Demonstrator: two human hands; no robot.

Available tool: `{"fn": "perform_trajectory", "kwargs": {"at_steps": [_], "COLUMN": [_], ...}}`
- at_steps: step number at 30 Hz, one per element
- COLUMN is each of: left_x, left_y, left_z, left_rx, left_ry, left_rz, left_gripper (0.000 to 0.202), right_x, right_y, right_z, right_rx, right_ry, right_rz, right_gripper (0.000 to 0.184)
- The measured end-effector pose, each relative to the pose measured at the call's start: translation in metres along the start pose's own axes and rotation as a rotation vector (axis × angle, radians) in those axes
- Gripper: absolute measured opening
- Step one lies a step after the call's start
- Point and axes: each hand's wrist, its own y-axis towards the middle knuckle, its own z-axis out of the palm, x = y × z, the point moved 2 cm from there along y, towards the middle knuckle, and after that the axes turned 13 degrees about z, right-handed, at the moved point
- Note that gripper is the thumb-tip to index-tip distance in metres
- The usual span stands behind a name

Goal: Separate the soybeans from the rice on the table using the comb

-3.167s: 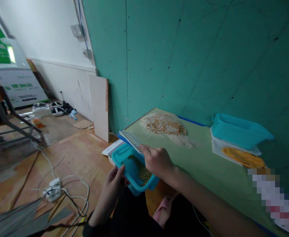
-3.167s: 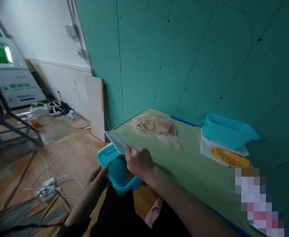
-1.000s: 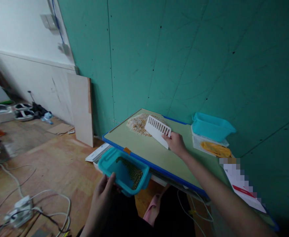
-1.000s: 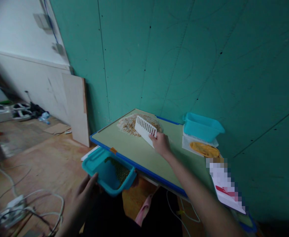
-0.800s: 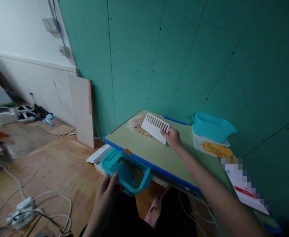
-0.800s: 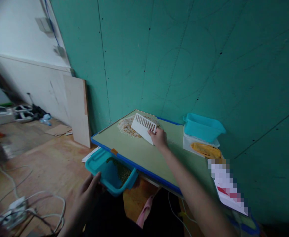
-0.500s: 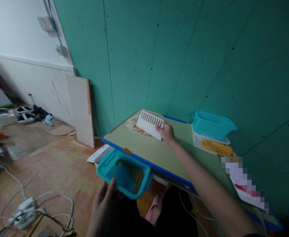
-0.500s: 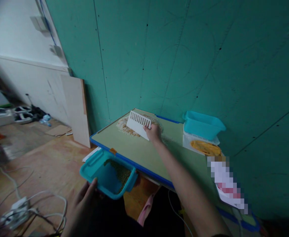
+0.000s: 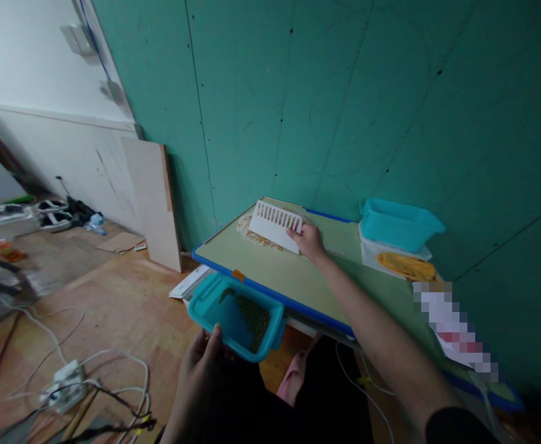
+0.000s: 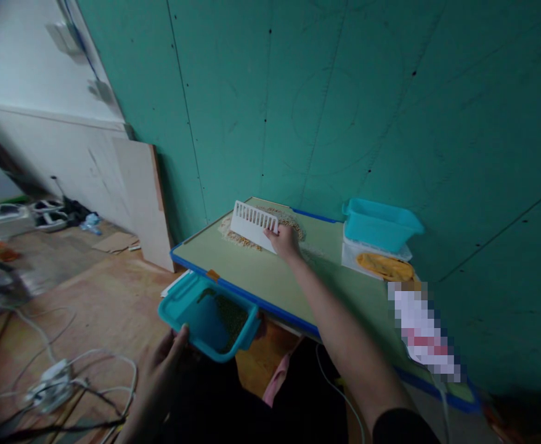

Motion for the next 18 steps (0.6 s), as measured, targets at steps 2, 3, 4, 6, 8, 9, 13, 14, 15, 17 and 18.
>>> {"fn": "perform_trajectory", "kwargs": {"at_steps": [2,3,4,6,8,9,13,14,15,17,18], "left_x": [0.001,0.001,0.001,0.002,0.003,0.004,0.008,0.01,0.011,0.013,0.013], "left_y": [0.0,0.0,0.0,0.0,0.0,0.001,0.003,0.003,0.004,0.004,0.004], "left_z": [0.0,0.0,0.0,0.001,0.0,0.0,-0.004,-0.004,-0.005,-0.005,-0.005], "left_rx": [0.021,0.025,0.024,0.011,-0.002,-0.004,0.004,0.01,0.015,0.017,0.015], "left_ry": [0.002,0.001,-0.002,-0.011,-0.007,-0.001,-0.002,-0.01,-0.018,-0.042,-0.057], "left_rz": [0.005,0.008,0.012,0.016,0.011,0.007,0.005,0.006,0.004,-0.003,-0.006], "left_gripper": [0.041,0.041,0.04,0.04,0.041,0.041,0.041,0.041,0.04,0.039,0.038], "right_x": [-0.001,-0.001,-0.001,0.0,0.002,0.003,0.005,0.005,0.005,0.005,0.004], "right_y": [0.001,0.001,0.0,-0.001,-0.003,-0.004,-0.006,-0.006,-0.006,-0.006,-0.006], "right_z": [0.002,0.003,0.003,0.004,0.003,0.003,0.004,0.005,0.005,0.006,0.007], "right_rx": [0.022,0.034,0.044,0.053,0.043,0.038,0.059,0.073,0.084,0.089,0.085], "right_ry": [0.008,0.009,0.007,-0.014,-0.051,-0.069,-0.083,-0.077,-0.073,-0.074,-0.075], "right_rz": [0.003,0.003,0.001,-0.009,-0.03,-0.043,-0.081,-0.086,-0.093,-0.108,-0.115], "right_gripper": [0.026,0.026,0.026,0.026,0.026,0.026,0.026,0.026,0.026,0.026,0.025]}}
